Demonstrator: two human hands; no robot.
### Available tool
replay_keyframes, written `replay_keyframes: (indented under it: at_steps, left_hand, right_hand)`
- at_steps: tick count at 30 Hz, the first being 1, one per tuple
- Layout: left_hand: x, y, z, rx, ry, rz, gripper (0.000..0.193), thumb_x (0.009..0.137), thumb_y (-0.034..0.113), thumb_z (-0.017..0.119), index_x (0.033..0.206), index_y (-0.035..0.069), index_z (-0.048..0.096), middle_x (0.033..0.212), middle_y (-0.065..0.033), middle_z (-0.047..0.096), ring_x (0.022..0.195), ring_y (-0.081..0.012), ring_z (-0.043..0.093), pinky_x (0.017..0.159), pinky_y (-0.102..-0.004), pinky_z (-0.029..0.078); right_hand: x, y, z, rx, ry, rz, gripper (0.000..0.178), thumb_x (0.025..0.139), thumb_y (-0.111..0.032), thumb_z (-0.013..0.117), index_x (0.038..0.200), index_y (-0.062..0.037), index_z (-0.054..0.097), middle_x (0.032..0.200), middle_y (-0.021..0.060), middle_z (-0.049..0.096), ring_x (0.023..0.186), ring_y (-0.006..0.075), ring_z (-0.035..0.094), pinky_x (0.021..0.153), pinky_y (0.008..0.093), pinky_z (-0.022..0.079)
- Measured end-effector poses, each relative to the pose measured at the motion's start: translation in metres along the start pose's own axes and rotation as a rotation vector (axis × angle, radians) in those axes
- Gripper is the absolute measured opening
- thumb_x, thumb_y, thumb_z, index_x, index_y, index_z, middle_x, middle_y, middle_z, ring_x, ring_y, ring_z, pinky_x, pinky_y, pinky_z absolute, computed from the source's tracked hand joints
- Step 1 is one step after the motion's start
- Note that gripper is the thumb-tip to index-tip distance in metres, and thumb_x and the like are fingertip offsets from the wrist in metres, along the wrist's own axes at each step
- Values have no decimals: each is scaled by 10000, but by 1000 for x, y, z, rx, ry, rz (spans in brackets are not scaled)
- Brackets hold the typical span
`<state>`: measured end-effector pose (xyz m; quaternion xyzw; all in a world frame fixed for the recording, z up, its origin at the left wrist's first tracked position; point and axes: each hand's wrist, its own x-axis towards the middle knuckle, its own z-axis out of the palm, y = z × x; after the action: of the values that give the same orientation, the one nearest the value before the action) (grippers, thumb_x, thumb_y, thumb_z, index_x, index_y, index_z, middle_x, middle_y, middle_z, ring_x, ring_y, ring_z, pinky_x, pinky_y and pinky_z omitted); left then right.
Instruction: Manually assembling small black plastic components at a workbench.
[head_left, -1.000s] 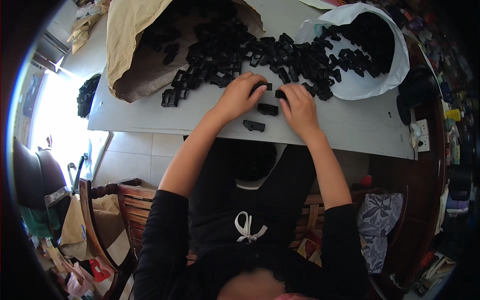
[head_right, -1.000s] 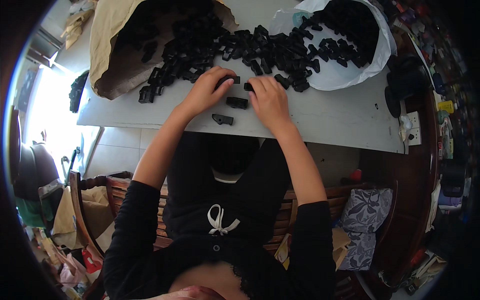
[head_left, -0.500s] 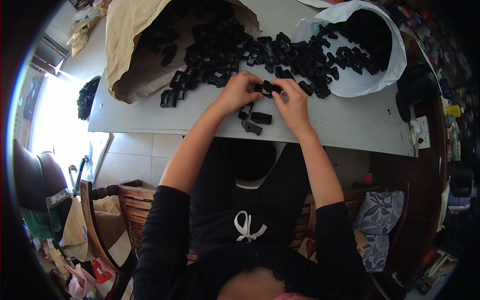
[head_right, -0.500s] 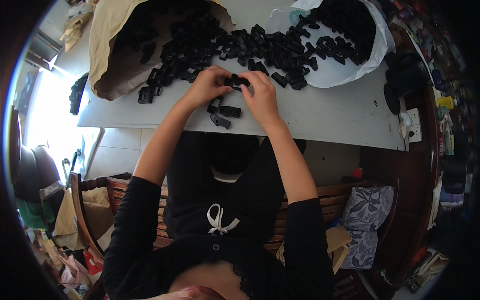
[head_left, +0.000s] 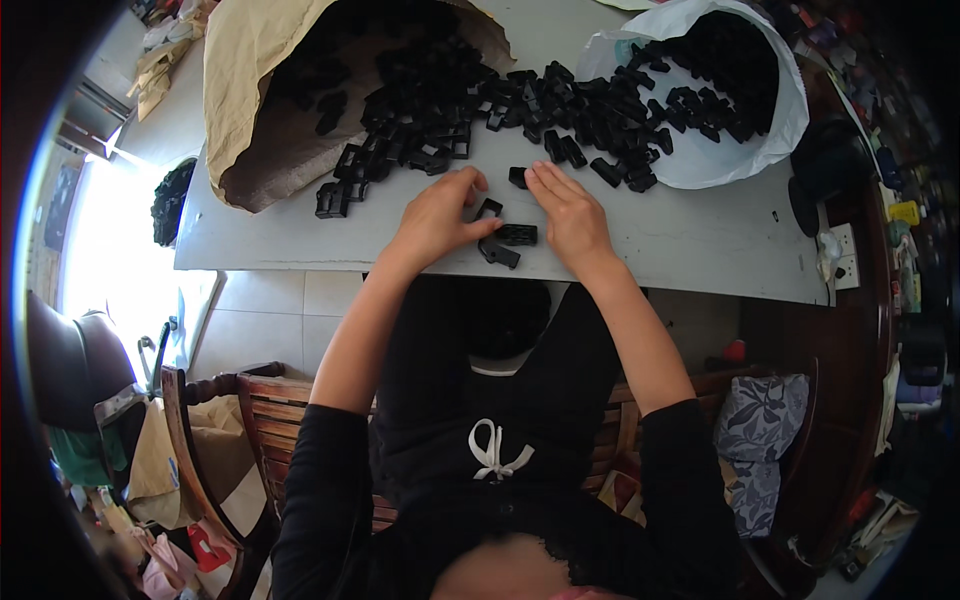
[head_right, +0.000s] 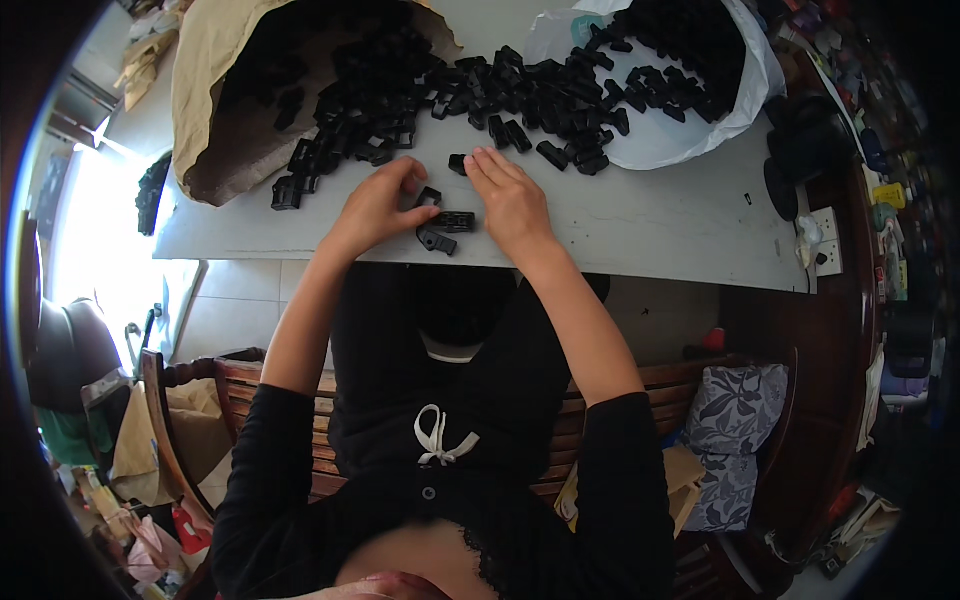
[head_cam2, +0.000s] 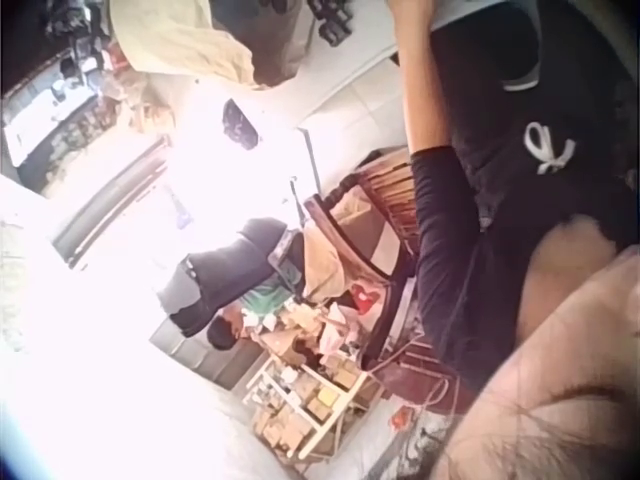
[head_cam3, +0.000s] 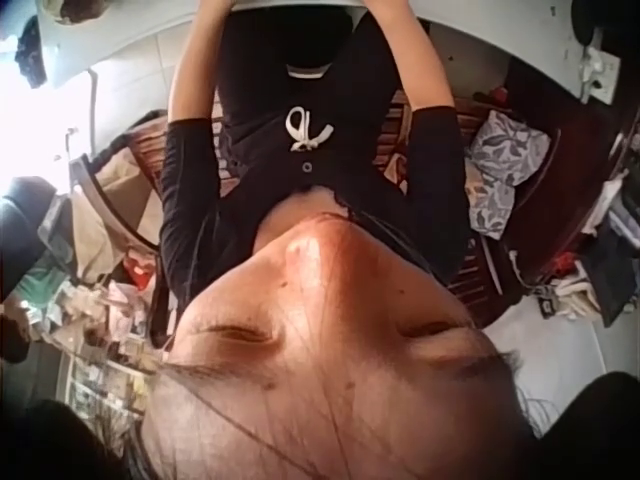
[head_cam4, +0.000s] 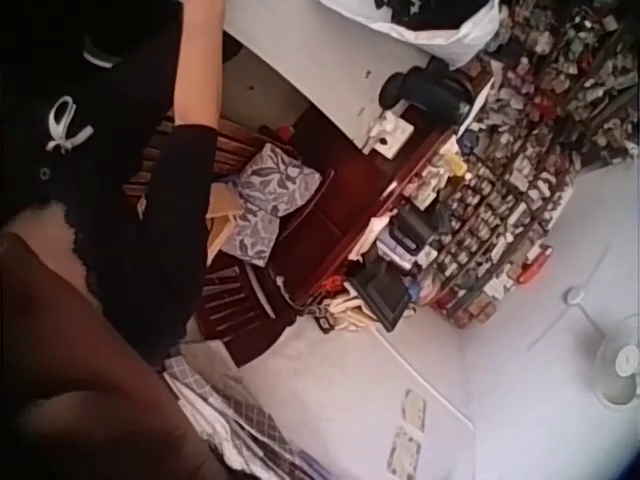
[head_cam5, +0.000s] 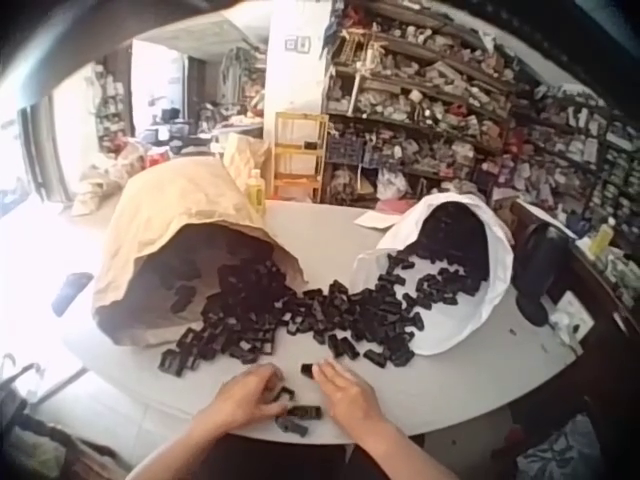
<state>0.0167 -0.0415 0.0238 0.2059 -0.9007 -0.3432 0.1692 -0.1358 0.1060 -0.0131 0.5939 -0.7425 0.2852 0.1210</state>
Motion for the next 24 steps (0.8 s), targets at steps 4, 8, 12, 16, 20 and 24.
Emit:
replay_keyframes:
  at_steps: [4, 8, 12, 16, 20, 24]
  left_hand:
    - [-3, -12, 1, 65, 19, 32, 305, 758, 119, 719, 1032, 65, 594, 893, -90, 607, 834, -260, 587, 735, -369, 482]
    - [9, -9, 8, 187, 133, 200, 316, 758, 29, 661, 1068, 64, 618, 984, -100, 636, 941, -294, 582, 832, -379, 481]
    - [24, -5, 25, 89, 77, 234, 347, 758, 2, 652, 1097, 65, 620, 1015, -110, 634, 1021, -296, 572, 877, -373, 473]
    - [19, -7, 37, -137, 67, 279, 517, 735, -49, 668, 1224, 87, 568, 1067, -124, 623, 1031, -287, 588, 909, -380, 482]
    - [17, -2, 38, -243, 27, 221, 629, 732, -66, 674, 1308, 108, 491, 1070, -122, 623, 1008, -272, 606, 894, -368, 494]
    - [15, -11, 38, -345, 35, 204, 680, 729, -68, 681, 1339, 130, 456, 1045, -117, 646, 1008, -278, 619, 902, -358, 492]
  right_hand:
    - [-19, -18, -7, 46, 36, -26, 498, 712, 134, 531, 1159, -42, 660, 1223, 137, 626, 1170, 292, 573, 967, 366, 479]
    - [-20, -9, -22, 198, 8, 49, 405, 729, 100, 546, 1093, -24, 672, 1178, 145, 644, 1080, 315, 602, 914, 371, 488]
    - [15, 35, -31, -229, 88, 227, 329, 762, 61, 559, 1059, -27, 671, 1110, 140, 634, 1021, 326, 608, 830, 401, 531]
    - [23, 28, -38, -300, -170, 223, 308, 776, 57, 595, 1060, -39, 665, 1067, 140, 619, 961, 314, 626, 772, 369, 546]
    - [24, 0, -23, 612, 128, 265, 236, 763, 6, 717, 988, -31, 653, 970, 99, 618, 767, 222, 650, 599, 301, 528]
    - [21, -6, -17, 371, -38, 190, 237, 743, -42, 745, 960, -44, 649, 878, 57, 631, 766, 212, 637, 635, 329, 513]
